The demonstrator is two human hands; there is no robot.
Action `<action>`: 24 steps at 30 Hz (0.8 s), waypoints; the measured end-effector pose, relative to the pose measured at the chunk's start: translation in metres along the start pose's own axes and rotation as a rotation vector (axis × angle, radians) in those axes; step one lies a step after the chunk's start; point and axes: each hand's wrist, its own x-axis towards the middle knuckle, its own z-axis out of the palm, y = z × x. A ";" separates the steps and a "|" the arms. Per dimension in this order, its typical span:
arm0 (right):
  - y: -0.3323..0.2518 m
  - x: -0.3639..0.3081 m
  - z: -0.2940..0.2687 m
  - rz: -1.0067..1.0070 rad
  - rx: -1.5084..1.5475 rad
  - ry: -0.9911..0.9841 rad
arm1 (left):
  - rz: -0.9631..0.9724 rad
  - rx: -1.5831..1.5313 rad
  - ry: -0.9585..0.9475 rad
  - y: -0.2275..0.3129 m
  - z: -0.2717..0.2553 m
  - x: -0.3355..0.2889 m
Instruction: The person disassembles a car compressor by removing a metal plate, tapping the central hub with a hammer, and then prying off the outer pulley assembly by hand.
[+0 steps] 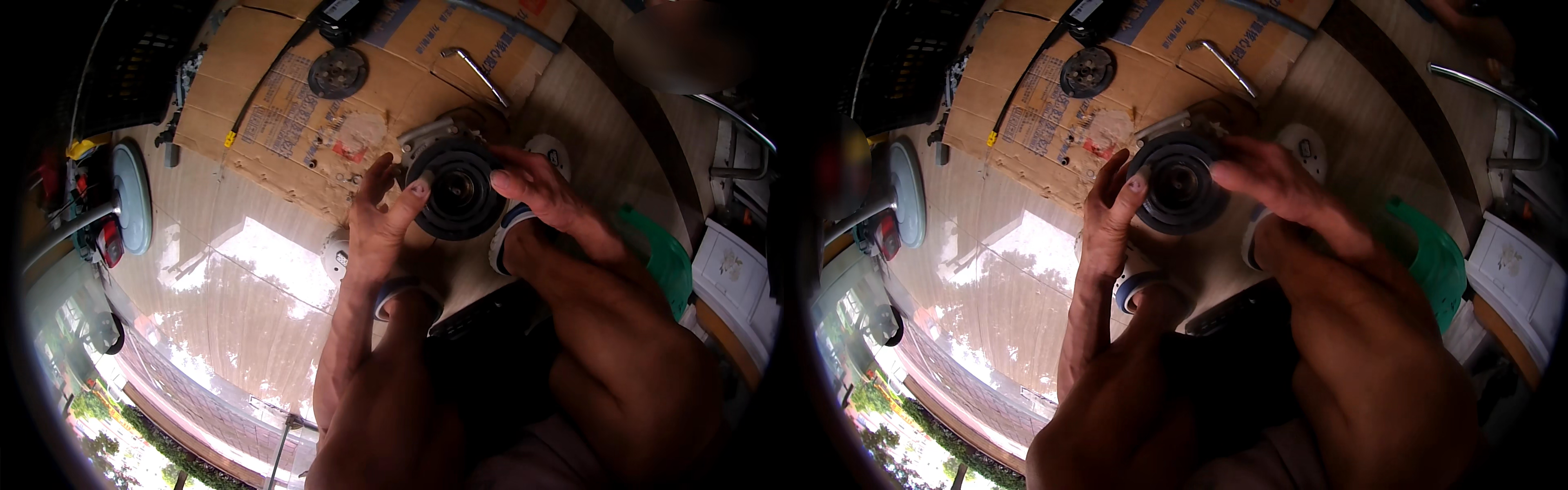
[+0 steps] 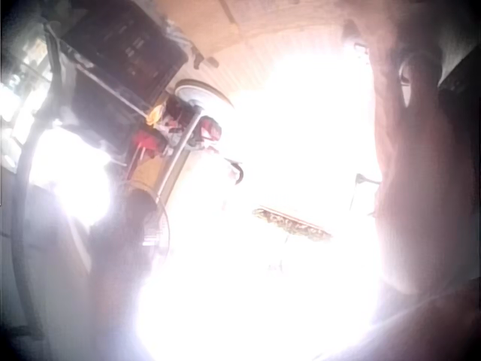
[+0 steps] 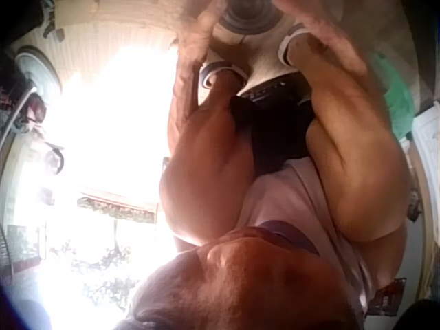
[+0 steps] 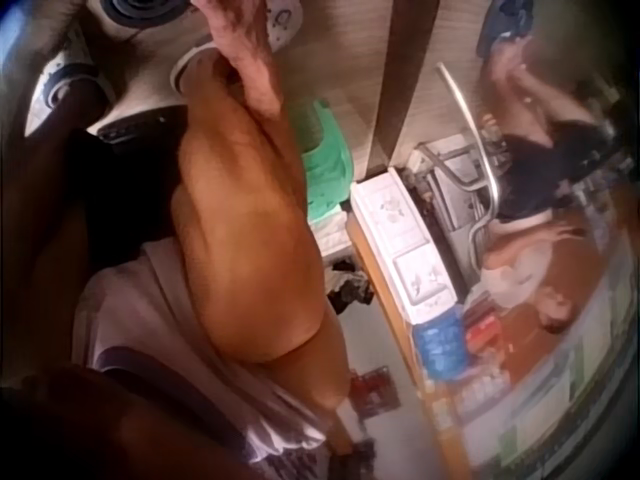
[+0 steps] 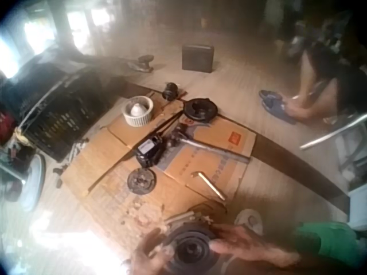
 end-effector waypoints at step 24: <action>-0.008 -0.002 0.004 -0.024 -0.028 -0.012 | 0.004 0.043 0.014 0.006 0.000 -0.003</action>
